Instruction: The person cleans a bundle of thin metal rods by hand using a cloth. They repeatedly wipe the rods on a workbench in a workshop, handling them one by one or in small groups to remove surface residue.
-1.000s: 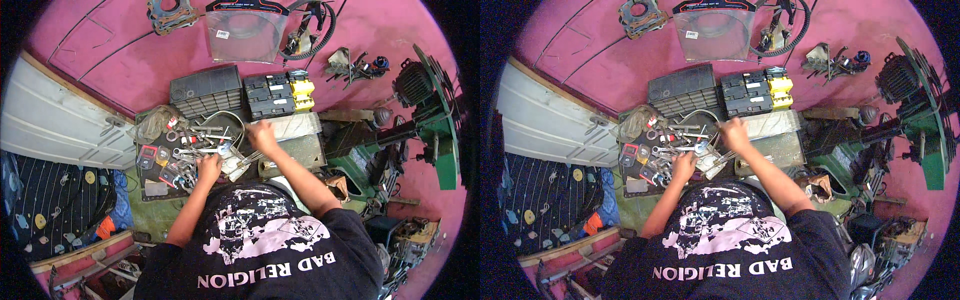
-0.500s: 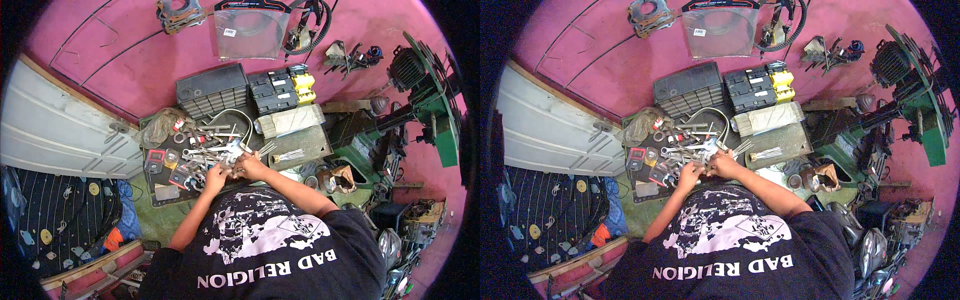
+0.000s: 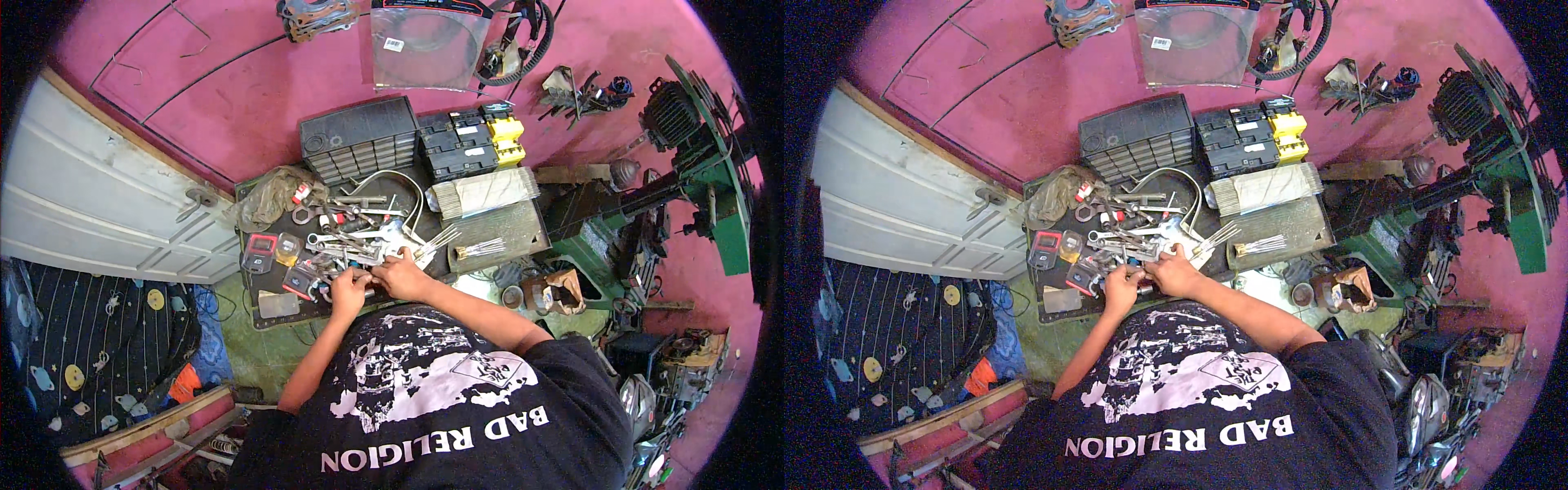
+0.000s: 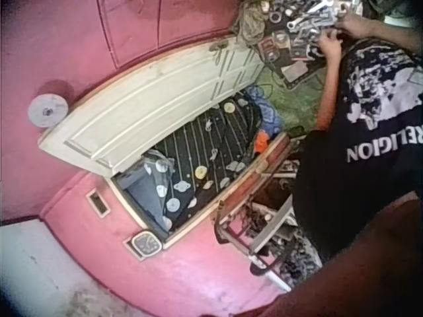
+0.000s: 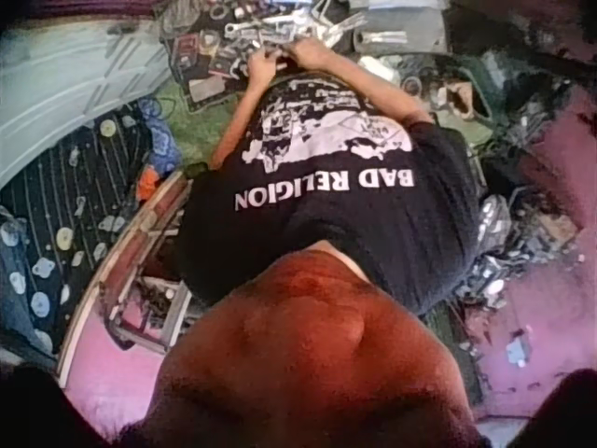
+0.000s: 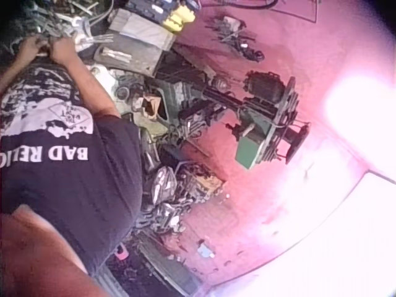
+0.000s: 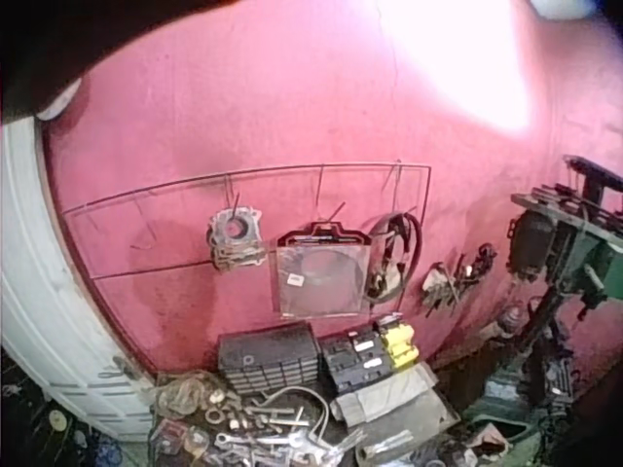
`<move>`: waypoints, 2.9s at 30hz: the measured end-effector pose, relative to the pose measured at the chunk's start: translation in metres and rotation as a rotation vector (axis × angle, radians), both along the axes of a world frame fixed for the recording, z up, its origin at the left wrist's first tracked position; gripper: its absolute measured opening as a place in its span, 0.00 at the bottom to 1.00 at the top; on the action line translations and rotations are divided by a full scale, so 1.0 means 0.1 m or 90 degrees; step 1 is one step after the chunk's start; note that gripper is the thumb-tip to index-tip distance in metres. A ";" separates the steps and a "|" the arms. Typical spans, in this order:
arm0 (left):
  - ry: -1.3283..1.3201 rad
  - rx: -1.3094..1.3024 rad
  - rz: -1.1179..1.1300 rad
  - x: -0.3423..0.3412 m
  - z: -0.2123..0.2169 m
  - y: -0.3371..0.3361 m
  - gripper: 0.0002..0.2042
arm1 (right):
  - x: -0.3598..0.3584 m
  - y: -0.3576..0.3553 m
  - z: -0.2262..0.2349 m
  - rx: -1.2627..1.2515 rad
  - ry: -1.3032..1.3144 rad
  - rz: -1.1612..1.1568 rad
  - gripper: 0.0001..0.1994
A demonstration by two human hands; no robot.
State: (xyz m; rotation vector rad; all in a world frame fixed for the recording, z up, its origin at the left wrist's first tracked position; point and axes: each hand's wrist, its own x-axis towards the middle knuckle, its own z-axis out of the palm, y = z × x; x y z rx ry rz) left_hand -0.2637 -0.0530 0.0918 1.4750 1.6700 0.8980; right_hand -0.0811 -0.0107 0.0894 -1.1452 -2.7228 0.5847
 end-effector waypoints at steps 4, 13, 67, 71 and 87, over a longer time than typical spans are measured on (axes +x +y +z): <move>0.019 0.010 0.052 -0.05 -0.10 0.04 0.06 | 0.00 0.01 -0.05 -0.030 0.054 -0.043 0.08; -0.073 0.103 0.388 -0.58 -0.62 -0.01 0.04 | 0.61 0.32 -0.18 -0.071 -0.128 0.075 0.10; 0.125 -0.018 -0.085 2.15 -0.87 0.57 0.08 | 2.58 0.22 -0.86 -0.088 -0.092 -0.393 0.11; 0.213 -0.041 -0.168 2.31 -0.82 0.71 0.09 | 2.54 0.30 -0.81 -0.063 -0.138 -0.360 0.11; 0.488 -0.011 -0.016 1.53 -0.85 0.16 0.11 | 2.01 0.70 -0.73 0.111 -0.229 -0.113 0.13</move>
